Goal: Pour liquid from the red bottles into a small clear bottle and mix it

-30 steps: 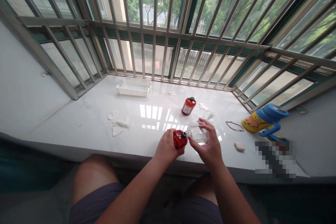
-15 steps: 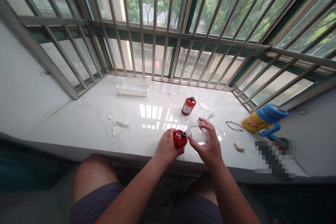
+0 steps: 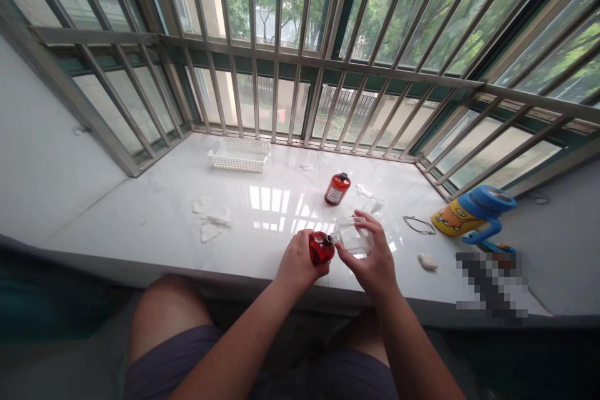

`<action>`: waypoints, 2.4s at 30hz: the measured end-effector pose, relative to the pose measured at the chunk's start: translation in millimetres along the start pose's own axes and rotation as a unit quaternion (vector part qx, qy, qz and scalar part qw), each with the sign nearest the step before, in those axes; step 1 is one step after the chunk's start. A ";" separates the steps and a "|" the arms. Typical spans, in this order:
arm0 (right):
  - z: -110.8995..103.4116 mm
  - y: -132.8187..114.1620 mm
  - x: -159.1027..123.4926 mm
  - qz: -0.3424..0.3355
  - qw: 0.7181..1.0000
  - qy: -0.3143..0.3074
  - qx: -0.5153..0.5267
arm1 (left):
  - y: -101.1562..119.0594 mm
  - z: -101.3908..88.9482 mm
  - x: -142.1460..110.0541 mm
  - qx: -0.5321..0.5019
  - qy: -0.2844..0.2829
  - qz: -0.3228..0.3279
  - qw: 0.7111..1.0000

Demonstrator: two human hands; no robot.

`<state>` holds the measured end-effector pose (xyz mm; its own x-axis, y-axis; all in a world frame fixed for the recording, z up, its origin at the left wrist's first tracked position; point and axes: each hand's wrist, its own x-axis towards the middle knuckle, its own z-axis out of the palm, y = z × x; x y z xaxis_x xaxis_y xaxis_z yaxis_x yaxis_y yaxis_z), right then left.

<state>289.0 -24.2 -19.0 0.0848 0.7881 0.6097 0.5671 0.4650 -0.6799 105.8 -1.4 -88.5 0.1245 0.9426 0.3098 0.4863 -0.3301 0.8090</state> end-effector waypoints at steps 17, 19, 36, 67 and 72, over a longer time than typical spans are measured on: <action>0.8 -0.6 1.3 0.000 1.000 -0.001 -0.005 | 3.8 -3.0 0.8 -0.001 -0.008 -0.016 1.000; 0.4 -0.8 1.5 0.002 1.000 -0.005 -0.004 | 4.1 -3.1 1.0 0.001 -0.009 -0.017 1.000; -2.9 -1.1 5.2 -0.008 1.000 -0.021 -0.009 | 5.8 -5.9 1.1 0.001 -0.020 -0.018 1.000; -6.7 -3.9 10.7 -0.006 0.998 -0.058 -0.018 | -0.8 0.1 -1.2 0.001 0.002 -0.002 1.000; -6.9 -5.1 12.6 -0.009 0.998 -0.064 -0.014 | -0.7 0.0 -0.6 -0.003 0.003 -0.005 1.000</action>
<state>292.8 -19.4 -5.0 -0.0306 0.8253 0.5639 0.5905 0.4701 -0.6560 105.3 -1.7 -89.2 0.1153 0.9455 0.3045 0.4827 -0.3212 0.8148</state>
